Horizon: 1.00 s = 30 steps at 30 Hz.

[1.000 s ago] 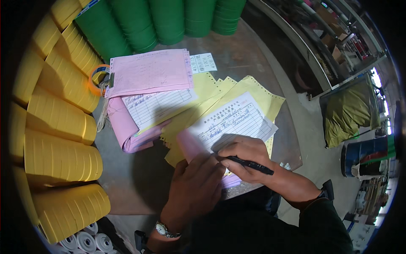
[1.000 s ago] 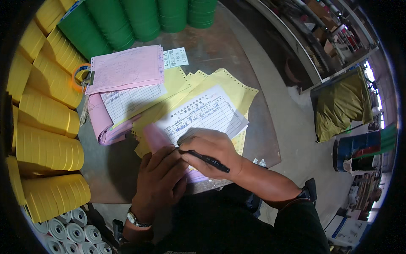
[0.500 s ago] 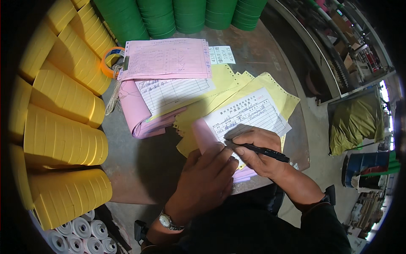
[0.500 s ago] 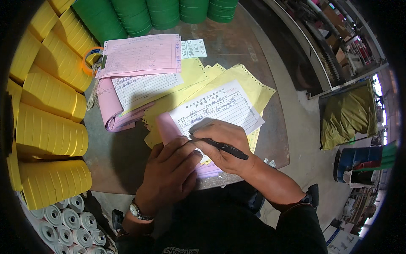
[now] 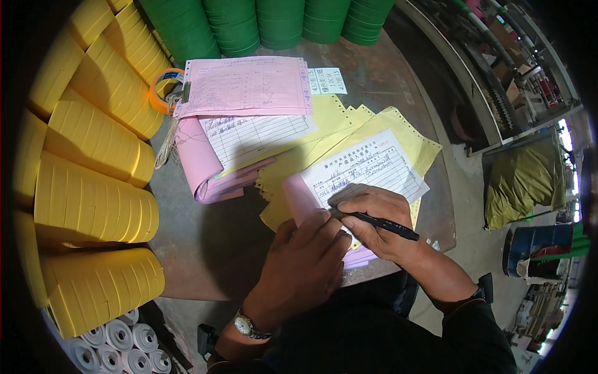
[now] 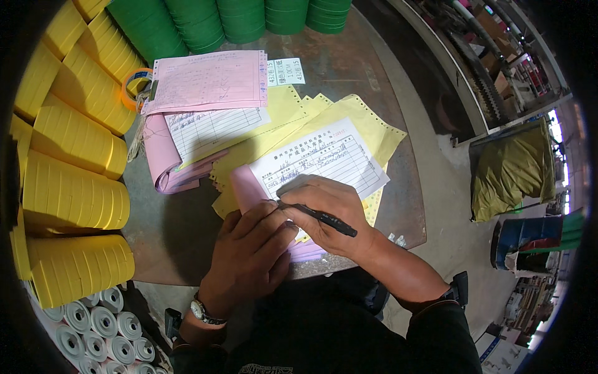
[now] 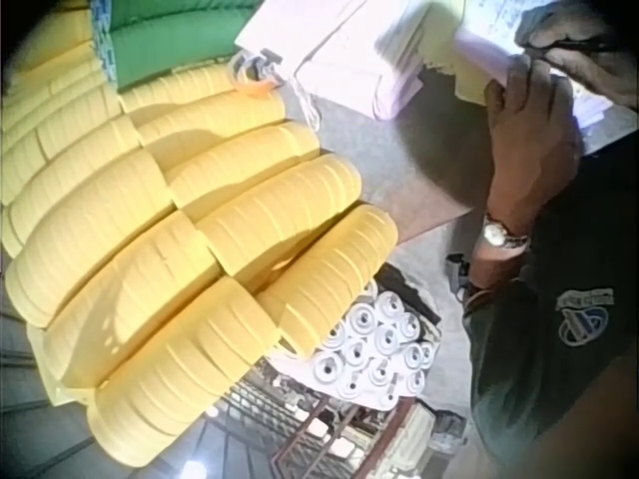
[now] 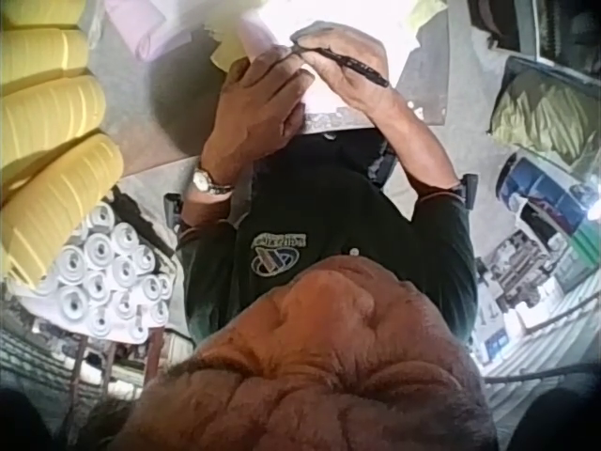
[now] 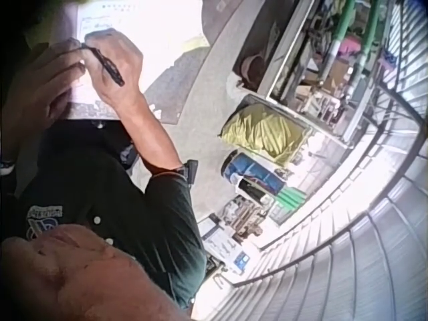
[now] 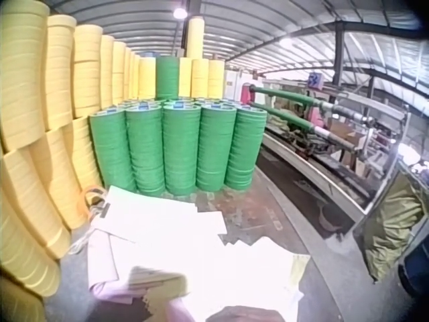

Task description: Organizing rolls of industrial tape on a table and writing in a production log.

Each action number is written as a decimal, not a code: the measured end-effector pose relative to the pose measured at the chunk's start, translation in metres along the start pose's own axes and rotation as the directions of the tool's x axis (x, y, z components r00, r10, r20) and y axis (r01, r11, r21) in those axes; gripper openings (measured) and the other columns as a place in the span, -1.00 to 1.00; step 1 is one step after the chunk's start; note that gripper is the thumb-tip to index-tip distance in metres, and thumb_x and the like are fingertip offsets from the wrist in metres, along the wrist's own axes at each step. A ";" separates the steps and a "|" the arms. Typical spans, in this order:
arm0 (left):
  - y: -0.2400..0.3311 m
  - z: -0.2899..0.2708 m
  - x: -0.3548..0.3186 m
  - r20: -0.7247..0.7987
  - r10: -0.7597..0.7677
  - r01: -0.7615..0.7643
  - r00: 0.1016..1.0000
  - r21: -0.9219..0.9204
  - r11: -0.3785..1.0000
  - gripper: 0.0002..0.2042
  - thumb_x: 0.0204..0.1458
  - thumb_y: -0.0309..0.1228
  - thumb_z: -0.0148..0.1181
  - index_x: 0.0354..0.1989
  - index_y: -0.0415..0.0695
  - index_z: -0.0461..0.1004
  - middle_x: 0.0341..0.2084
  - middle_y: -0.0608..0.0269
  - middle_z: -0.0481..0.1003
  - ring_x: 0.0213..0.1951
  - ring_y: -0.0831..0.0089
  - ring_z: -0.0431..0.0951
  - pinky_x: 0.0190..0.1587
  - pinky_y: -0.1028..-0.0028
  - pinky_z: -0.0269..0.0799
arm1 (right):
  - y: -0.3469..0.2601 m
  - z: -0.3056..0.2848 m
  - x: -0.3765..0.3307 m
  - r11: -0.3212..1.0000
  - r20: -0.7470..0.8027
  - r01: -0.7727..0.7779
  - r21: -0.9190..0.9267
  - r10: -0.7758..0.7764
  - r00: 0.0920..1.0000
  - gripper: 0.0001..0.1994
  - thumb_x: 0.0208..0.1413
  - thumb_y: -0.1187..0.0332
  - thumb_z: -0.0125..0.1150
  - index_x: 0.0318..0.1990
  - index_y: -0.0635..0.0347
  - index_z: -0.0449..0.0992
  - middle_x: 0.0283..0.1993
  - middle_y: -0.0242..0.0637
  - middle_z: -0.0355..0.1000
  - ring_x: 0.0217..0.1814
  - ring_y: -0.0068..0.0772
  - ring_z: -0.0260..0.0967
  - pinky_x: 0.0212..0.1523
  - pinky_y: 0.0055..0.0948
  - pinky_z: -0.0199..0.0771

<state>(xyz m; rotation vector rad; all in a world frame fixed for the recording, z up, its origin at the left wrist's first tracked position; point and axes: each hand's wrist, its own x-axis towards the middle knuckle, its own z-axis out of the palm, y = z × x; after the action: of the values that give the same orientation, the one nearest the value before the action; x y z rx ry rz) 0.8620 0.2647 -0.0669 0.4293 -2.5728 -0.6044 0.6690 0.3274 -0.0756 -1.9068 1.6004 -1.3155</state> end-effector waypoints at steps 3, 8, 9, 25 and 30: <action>0.000 -0.001 0.000 -0.001 -0.002 0.002 1.000 -0.004 1.000 -0.62 -0.19 -0.46 0.28 -0.09 -0.08 0.48 -0.07 0.26 0.48 0.06 0.25 0.45 -0.06 0.18 0.35 | 0.000 0.000 0.001 1.000 0.005 0.013 0.026 -0.014 1.000 -0.81 0.00 0.51 0.37 -0.21 0.26 0.53 -0.31 -0.12 0.52 -0.32 -0.08 0.50 -0.34 -0.35 0.47; 0.000 -0.001 0.002 0.005 0.003 -0.003 1.000 -0.009 1.000 -0.63 -0.20 -0.47 0.28 -0.11 -0.08 0.48 -0.06 0.25 0.48 0.05 0.24 0.46 -0.07 0.18 0.36 | -0.001 0.000 0.001 1.000 0.002 -0.012 0.003 0.012 1.000 -0.82 0.01 0.52 0.36 -0.22 0.25 0.53 -0.30 -0.12 0.52 -0.31 -0.07 0.50 -0.33 -0.35 0.47; 0.000 -0.001 0.001 0.003 0.002 -0.002 1.000 -0.016 1.000 -0.63 -0.20 -0.47 0.28 -0.12 -0.08 0.48 -0.07 0.25 0.48 0.05 0.24 0.46 -0.07 0.18 0.36 | 0.000 0.000 0.001 1.000 0.002 -0.001 -0.009 0.001 1.000 -0.82 0.01 0.52 0.36 -0.22 0.25 0.53 -0.30 -0.12 0.52 -0.30 -0.07 0.50 -0.33 -0.35 0.47; 0.002 -0.002 0.003 -0.002 -0.005 0.005 1.000 -0.021 1.000 -0.66 -0.16 -0.47 0.29 -0.13 -0.08 0.47 -0.08 0.25 0.49 0.04 0.24 0.47 -0.07 0.20 0.37 | -0.002 -0.001 -0.001 0.999 -0.024 -0.043 -0.009 0.043 0.999 -0.86 0.05 0.54 0.31 -0.23 0.24 0.52 -0.30 -0.10 0.52 -0.29 -0.07 0.52 -0.31 -0.33 0.49; 0.002 -0.002 0.002 -0.004 -0.005 0.005 1.000 -0.010 1.000 -0.66 -0.16 -0.47 0.28 -0.13 -0.08 0.47 -0.09 0.25 0.49 0.04 0.24 0.47 -0.07 0.20 0.36 | -0.002 -0.001 0.000 0.999 -0.009 -0.043 -0.018 0.043 0.999 -0.85 0.05 0.54 0.31 -0.21 0.25 0.51 -0.29 -0.10 0.53 -0.28 -0.07 0.53 -0.31 -0.33 0.49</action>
<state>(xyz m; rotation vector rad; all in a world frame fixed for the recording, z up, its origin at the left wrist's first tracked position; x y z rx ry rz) 0.8607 0.2646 -0.0637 0.4330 -2.5648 -0.6176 0.6694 0.3285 -0.0733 -1.8692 1.6537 -1.2984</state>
